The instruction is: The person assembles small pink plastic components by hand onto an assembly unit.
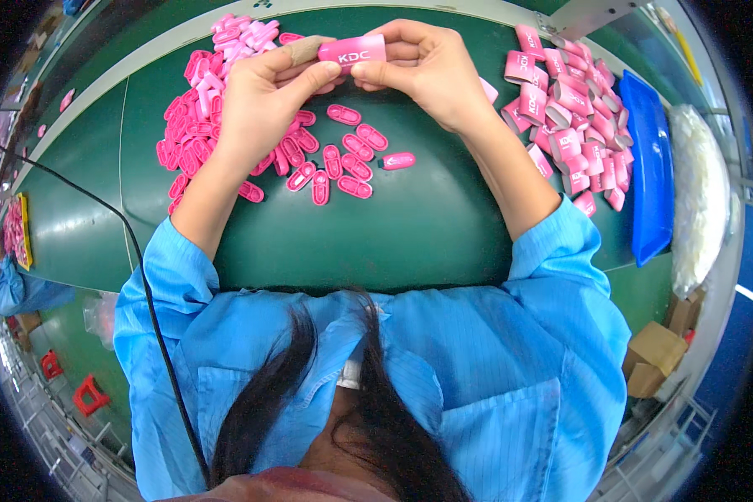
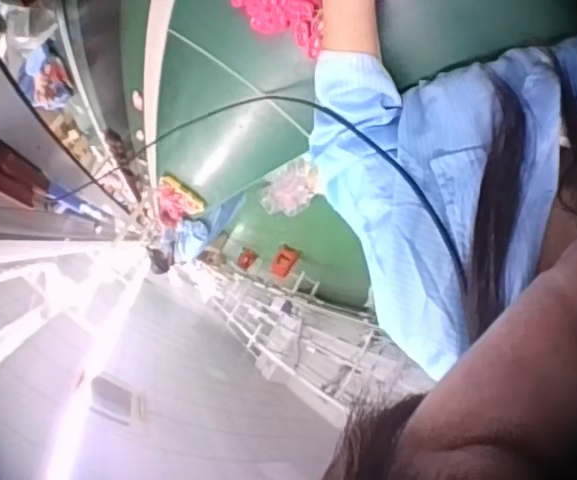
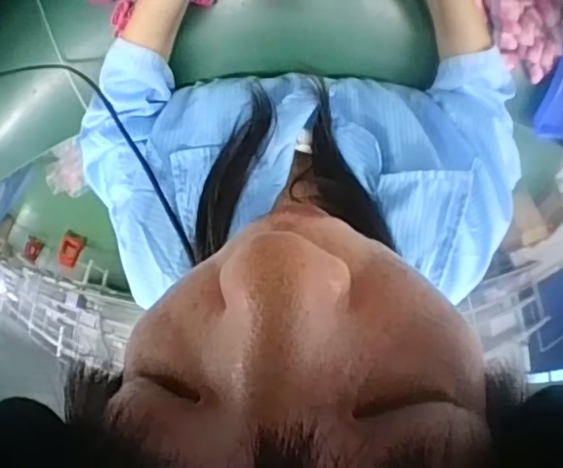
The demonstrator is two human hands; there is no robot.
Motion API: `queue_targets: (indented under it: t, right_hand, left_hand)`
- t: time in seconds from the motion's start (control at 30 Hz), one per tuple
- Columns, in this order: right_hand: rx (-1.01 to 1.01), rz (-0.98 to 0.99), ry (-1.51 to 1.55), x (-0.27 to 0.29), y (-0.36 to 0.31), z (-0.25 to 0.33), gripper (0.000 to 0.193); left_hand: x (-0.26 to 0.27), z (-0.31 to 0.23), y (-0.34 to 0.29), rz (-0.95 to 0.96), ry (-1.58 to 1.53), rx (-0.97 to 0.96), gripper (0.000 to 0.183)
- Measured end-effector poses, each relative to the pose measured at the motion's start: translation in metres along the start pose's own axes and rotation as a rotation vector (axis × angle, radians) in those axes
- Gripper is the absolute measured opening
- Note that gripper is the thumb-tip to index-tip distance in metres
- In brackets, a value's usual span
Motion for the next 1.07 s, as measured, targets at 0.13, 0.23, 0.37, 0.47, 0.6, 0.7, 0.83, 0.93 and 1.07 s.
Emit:
queue_targets:
  t: [0.13,0.23,0.37,0.47,0.6,0.7,0.83,0.93,1.07]
  right_hand:
    - [0.061,0.002,-0.006,-0.008,0.006,0.004,0.026]
    - [0.112,0.085,-0.137,-0.039,0.007,0.008,0.024]
    - [0.271,0.037,-0.422,-0.058,0.028,0.034,0.031]
    - [0.323,0.054,-0.706,-0.076,0.063,0.055,0.032]
    - [0.407,0.008,-0.802,-0.089,0.116,0.036,0.033]
    - [0.472,0.154,-0.894,-0.118,0.119,0.029,0.027]
    - [0.37,0.1,-0.731,-0.092,0.098,0.032,0.024]
    - [0.241,0.109,-0.777,-0.063,0.062,0.036,0.023]
    - [0.051,-0.039,-0.293,-0.007,0.034,0.03,0.015]
  left_hand:
    - [-0.003,-0.007,-0.003,0.086,-0.007,-0.065,0.039]
    - [0.003,-0.008,-0.004,0.053,-0.115,-0.098,0.044]
    - [0.021,-0.01,-0.003,0.104,-0.397,0.111,0.038]
    - [0.072,-0.009,0.012,-0.107,-0.559,0.044,0.032]
    - [0.121,-0.002,0.031,-0.091,-0.756,0.055,0.075]
    - [0.128,-0.007,0.034,-0.037,-0.757,0.003,0.078]
    - [0.106,-0.012,0.03,-0.114,-0.765,-0.006,0.029]
    - [0.071,-0.01,0.021,-0.04,-0.577,0.121,0.03]
    - [0.027,-0.005,0.013,0.109,-0.463,0.199,0.036]
Point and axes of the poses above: each hand's wrist, its own y-axis towards the middle knuckle, its own x-axis out of the back of the hand, z = x × y, the point moved 10 cm from there along y, towards the middle knuckle, and after that the axes turned 5 degrees about x, right-handed, at the moved point
